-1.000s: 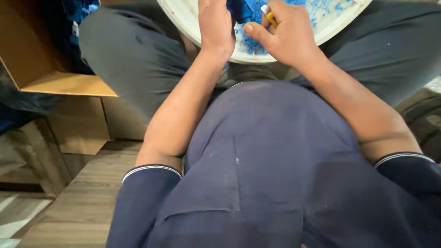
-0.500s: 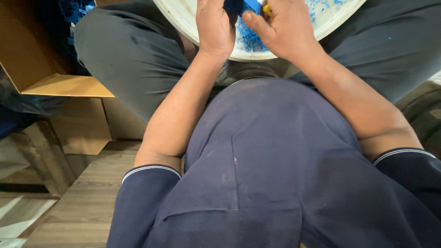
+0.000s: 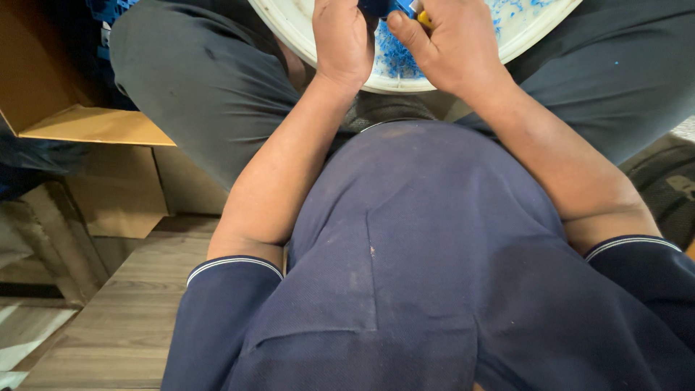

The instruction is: The person uses a small scraping tool to remove excess plastic material from blue molded components, working over a container of plastic shavings.

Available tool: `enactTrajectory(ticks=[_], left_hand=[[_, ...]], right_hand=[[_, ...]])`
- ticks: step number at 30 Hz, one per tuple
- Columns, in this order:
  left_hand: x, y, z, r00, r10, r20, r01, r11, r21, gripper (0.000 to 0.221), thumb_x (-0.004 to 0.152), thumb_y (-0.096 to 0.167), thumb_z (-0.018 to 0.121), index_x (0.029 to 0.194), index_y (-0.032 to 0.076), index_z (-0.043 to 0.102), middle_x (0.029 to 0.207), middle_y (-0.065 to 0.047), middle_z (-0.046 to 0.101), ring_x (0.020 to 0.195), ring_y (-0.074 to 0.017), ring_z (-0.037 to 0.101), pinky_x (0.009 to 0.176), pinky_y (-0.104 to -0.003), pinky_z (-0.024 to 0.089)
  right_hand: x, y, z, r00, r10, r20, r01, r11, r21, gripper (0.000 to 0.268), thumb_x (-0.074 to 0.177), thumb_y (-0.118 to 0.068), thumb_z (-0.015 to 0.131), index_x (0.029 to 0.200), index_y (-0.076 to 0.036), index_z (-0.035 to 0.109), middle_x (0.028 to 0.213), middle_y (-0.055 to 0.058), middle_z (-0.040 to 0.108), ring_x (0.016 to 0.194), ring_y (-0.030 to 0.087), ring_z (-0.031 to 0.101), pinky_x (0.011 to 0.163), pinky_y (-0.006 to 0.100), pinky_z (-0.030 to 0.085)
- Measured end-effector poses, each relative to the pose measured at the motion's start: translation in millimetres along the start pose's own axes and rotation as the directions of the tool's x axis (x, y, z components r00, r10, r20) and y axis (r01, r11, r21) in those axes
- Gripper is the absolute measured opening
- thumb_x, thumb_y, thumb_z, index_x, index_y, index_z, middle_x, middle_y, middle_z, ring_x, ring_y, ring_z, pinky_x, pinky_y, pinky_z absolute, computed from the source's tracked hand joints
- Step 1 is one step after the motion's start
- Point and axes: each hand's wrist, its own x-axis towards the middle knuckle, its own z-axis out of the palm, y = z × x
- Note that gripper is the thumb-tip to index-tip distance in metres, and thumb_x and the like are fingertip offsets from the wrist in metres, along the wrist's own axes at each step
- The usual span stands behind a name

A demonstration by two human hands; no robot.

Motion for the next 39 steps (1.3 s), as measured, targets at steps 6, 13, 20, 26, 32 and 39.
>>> enactTrajectory(ticks=[6,13,20,26,32,39], left_hand=[[-1,-8,-1,0.995,-0.1,-0.013,0.096,0.979,-0.179,0.018,0.106,0.002,0.05,0.093,-0.002,0.061,0.086,-0.002,0.059,0.08,-0.0116,0.055,0.074,-0.032,0.047],[9,5,8,0.929,-0.368,-0.03,0.344,0.893,-0.291,0.022,0.104,0.011,0.058,0.084,0.005,0.062,0.068,-0.002,0.055,0.056,-0.0117,0.051,0.053,-0.032,0.041],[8,41,23,0.917,-0.373,0.142,0.399,0.859,-0.322,0.022,0.103,0.021,0.063,0.09,0.005,0.068,0.071,-0.006,0.066,0.052,-0.0167,0.061,0.044,-0.033,0.043],[5,33,19,0.883,-0.438,0.167,0.469,0.826,-0.312,0.021,0.103,0.022,0.067,0.091,0.004,0.067,0.069,-0.004,0.063,0.049,-0.0141,0.057,0.041,-0.032,0.038],[6,16,19,0.915,-0.374,0.151,0.403,0.834,-0.376,0.014,0.099,0.015,0.069,0.098,0.001,0.068,0.087,-0.002,0.067,0.079,-0.0107,0.064,0.073,-0.033,0.053],[5,10,12,0.924,-0.369,0.102,0.379,0.844,-0.38,0.016,0.101,0.014,0.068,0.093,0.001,0.067,0.081,-0.002,0.064,0.069,-0.0117,0.061,0.062,-0.033,0.049]], right_hand=[[0,-2,1,0.998,-0.064,-0.029,0.063,0.997,-0.038,0.055,0.117,-0.044,0.061,0.081,-0.003,0.059,0.073,0.013,0.056,0.068,0.033,0.055,0.062,0.042,0.04],[2,-16,-19,0.998,-0.045,-0.032,0.053,0.953,0.3,0.034,0.119,-0.02,0.05,0.095,0.002,0.06,0.079,0.012,0.058,0.074,0.024,0.057,0.068,0.037,0.045],[10,1,-20,0.991,-0.021,-0.129,0.063,0.942,0.331,0.033,0.118,-0.014,0.052,0.091,0.004,0.057,0.077,0.005,0.053,0.069,0.014,0.051,0.063,0.034,0.039],[7,17,-10,0.989,0.01,-0.145,0.035,0.951,0.307,0.039,0.121,-0.02,0.063,0.091,0.004,0.057,0.072,0.004,0.047,0.062,0.013,0.043,0.058,0.032,0.035],[7,9,-5,0.99,0.068,-0.121,-0.025,0.945,0.325,0.042,0.121,-0.022,0.064,0.089,0.004,0.057,0.071,0.003,0.047,0.063,0.013,0.042,0.058,0.033,0.034],[-15,-7,-1,0.997,-0.016,-0.071,0.05,0.865,0.5,0.03,0.122,-0.024,0.056,0.11,0.003,0.053,0.093,0.005,0.06,0.08,0.008,0.053,0.075,0.028,0.046]])
